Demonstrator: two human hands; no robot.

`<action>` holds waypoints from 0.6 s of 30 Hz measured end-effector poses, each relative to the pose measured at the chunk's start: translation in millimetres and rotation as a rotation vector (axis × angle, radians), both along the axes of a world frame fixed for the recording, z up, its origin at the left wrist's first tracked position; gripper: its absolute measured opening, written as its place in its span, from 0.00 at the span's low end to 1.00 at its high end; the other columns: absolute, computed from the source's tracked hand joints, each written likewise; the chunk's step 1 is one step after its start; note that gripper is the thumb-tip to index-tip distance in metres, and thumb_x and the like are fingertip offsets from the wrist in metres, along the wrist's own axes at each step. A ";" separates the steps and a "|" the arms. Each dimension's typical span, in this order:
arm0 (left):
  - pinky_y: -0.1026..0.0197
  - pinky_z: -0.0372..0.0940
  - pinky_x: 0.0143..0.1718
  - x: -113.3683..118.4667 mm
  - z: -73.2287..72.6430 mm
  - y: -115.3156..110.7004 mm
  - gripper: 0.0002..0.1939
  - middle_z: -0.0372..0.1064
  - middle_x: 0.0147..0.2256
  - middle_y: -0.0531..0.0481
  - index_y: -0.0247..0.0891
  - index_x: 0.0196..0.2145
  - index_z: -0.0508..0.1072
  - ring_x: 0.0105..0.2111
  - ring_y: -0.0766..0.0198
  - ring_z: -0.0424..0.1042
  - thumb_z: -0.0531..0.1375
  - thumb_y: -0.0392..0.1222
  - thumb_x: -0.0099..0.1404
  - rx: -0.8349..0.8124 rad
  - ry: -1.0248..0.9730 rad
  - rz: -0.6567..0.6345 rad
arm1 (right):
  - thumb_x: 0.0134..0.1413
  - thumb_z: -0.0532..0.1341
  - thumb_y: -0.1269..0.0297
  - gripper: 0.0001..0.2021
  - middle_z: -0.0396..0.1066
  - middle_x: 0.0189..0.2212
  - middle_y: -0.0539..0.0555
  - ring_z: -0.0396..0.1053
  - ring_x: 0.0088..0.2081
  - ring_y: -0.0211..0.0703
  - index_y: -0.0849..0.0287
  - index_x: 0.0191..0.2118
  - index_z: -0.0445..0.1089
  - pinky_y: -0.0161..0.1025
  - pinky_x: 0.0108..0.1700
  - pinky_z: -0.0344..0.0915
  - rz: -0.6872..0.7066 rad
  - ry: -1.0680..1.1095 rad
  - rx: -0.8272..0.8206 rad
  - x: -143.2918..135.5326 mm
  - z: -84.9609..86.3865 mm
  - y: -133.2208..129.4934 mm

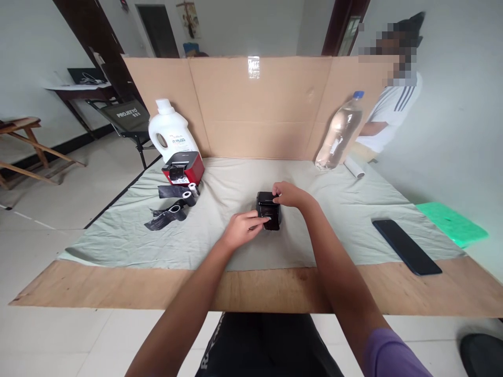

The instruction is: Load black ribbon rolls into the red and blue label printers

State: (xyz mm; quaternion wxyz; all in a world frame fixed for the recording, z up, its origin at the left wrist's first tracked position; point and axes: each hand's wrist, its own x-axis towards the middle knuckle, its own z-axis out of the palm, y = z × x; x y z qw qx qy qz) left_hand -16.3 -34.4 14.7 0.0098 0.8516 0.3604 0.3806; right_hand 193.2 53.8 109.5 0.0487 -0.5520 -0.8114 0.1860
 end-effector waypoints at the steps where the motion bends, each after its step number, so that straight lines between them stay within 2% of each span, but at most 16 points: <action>1: 0.66 0.61 0.27 -0.2 -0.3 -0.1 0.15 0.70 0.28 0.52 0.44 0.47 0.82 0.24 0.70 0.66 0.55 0.39 0.73 -0.010 0.009 0.004 | 0.55 0.66 0.70 0.10 0.72 0.49 0.59 0.71 0.44 0.45 0.59 0.44 0.71 0.36 0.42 0.67 -0.024 0.004 -0.013 0.2 -1.5 1.4; 4: 0.66 0.61 0.27 0.0 -1.0 0.0 0.15 0.70 0.27 0.53 0.44 0.47 0.82 0.23 0.70 0.66 0.55 0.39 0.73 -0.033 0.006 -0.003 | 0.56 0.66 0.65 0.19 0.69 0.54 0.62 0.72 0.38 0.44 0.58 0.53 0.67 0.38 0.37 0.71 -0.123 0.067 -0.143 1.1 -6.2 5.0; 6: 0.66 0.60 0.26 0.6 -1.3 0.3 0.15 0.71 0.27 0.53 0.44 0.47 0.82 0.23 0.70 0.66 0.56 0.38 0.72 -0.041 0.000 -0.005 | 0.57 0.66 0.64 0.27 0.67 0.57 0.64 0.73 0.36 0.42 0.56 0.61 0.61 0.38 0.34 0.72 -0.173 0.133 -0.267 1.7 -8.2 6.5; 9: 0.66 0.59 0.26 1.5 -1.9 0.8 0.15 0.72 0.28 0.53 0.44 0.47 0.82 0.23 0.70 0.67 0.57 0.37 0.71 -0.055 -0.001 -0.003 | 0.58 0.65 0.65 0.36 0.68 0.58 0.65 0.74 0.36 0.41 0.53 0.69 0.52 0.39 0.34 0.74 -0.206 0.199 -0.412 2.1 -8.5 7.4; 14: 0.66 0.61 0.28 1.8 -1.8 1.2 0.15 0.74 0.30 0.52 0.45 0.49 0.82 0.25 0.68 0.70 0.58 0.37 0.71 -0.102 0.016 -0.011 | 0.58 0.66 0.65 0.40 0.70 0.58 0.66 0.76 0.38 0.43 0.55 0.72 0.49 0.42 0.38 0.75 -0.254 0.265 -0.515 5.2 -7.2 8.3; 18: 0.65 0.63 0.30 2.8 1.3 -0.7 0.15 0.75 0.31 0.51 0.44 0.49 0.81 0.26 0.67 0.71 0.57 0.37 0.71 -0.130 0.018 0.002 | 0.56 0.68 0.61 0.37 0.70 0.58 0.65 0.76 0.40 0.45 0.56 0.68 0.56 0.38 0.35 0.73 -0.258 0.342 -0.578 13.8 -13.3 11.1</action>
